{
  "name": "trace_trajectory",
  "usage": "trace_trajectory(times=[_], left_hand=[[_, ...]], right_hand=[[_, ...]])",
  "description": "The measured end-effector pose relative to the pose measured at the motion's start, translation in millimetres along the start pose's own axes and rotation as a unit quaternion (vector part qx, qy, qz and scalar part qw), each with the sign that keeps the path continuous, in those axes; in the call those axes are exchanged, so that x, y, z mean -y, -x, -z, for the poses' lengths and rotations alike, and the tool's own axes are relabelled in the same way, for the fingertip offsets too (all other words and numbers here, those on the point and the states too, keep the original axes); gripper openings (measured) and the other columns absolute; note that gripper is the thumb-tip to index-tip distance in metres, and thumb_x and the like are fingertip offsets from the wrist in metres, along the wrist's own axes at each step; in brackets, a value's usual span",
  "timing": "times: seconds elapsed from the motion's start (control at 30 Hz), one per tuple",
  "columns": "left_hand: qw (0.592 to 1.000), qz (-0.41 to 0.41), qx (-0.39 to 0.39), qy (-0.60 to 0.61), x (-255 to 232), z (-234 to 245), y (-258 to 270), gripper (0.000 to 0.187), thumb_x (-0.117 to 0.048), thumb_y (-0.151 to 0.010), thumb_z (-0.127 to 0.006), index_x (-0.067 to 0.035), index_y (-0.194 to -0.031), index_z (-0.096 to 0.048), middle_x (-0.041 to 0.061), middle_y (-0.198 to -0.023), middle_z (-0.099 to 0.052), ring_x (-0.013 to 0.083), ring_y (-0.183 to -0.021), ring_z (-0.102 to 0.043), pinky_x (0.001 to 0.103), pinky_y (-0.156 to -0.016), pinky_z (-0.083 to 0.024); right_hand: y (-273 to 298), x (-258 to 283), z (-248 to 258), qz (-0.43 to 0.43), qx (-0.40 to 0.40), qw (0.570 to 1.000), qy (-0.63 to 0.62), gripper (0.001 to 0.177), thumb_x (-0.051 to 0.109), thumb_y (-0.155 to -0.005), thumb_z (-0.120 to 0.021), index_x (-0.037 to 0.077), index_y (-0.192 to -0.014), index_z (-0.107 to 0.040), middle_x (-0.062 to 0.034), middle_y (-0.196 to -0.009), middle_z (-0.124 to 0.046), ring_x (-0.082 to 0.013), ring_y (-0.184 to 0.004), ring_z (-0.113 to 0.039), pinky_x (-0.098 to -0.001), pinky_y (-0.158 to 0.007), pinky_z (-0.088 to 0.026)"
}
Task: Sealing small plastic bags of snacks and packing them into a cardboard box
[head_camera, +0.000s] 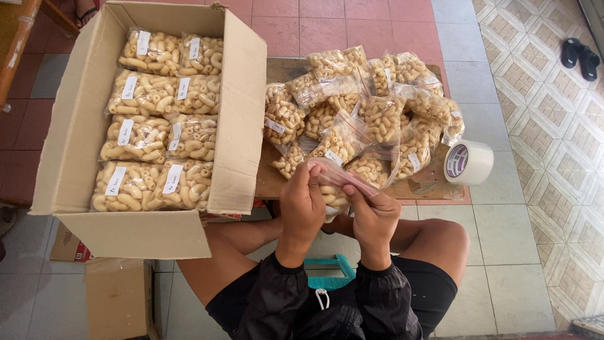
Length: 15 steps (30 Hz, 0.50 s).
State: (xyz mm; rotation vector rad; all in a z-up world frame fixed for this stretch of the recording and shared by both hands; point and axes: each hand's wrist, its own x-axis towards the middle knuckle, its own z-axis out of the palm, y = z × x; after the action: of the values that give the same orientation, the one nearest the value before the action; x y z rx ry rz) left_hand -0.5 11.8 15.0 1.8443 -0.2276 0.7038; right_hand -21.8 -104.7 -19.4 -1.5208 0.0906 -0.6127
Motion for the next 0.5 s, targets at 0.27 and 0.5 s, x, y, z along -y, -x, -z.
trace_trajectory(times=[0.27,0.5], left_hand=[[1.000,0.024,0.001,-0.013,-5.6,-6.1,0.8,0.025,-0.015,-0.103,-0.048,-0.001,-0.090,-0.064,0.022,-0.071,-0.065,0.0471,-0.069,-0.066,0.046,-0.060,-0.054],[0.999,0.043,-0.014,-0.018,2.7,-4.8,7.1,0.025,-0.015,-0.104,-0.046,-0.002,-0.092,-0.063,0.020,-0.072,-0.067,0.0459,-0.069,-0.067,0.045,-0.063,-0.055]], right_hand=[[1.8,-1.4,3.4,0.027,-0.029,0.999,-0.001,0.015,0.007,-0.089,-0.071,-0.001,-0.102,-0.074,-0.0136,-0.093,-0.074,-0.0142,-0.095,-0.064,-0.0376,-0.093,-0.053],[-9.1,17.8,-4.0,0.061,-0.063,0.996,-0.015,0.009,0.004,-0.096,-0.065,-0.005,-0.096,-0.069,-0.0189,-0.092,-0.072,-0.0231,-0.093,-0.068,-0.0391,-0.090,-0.053]])
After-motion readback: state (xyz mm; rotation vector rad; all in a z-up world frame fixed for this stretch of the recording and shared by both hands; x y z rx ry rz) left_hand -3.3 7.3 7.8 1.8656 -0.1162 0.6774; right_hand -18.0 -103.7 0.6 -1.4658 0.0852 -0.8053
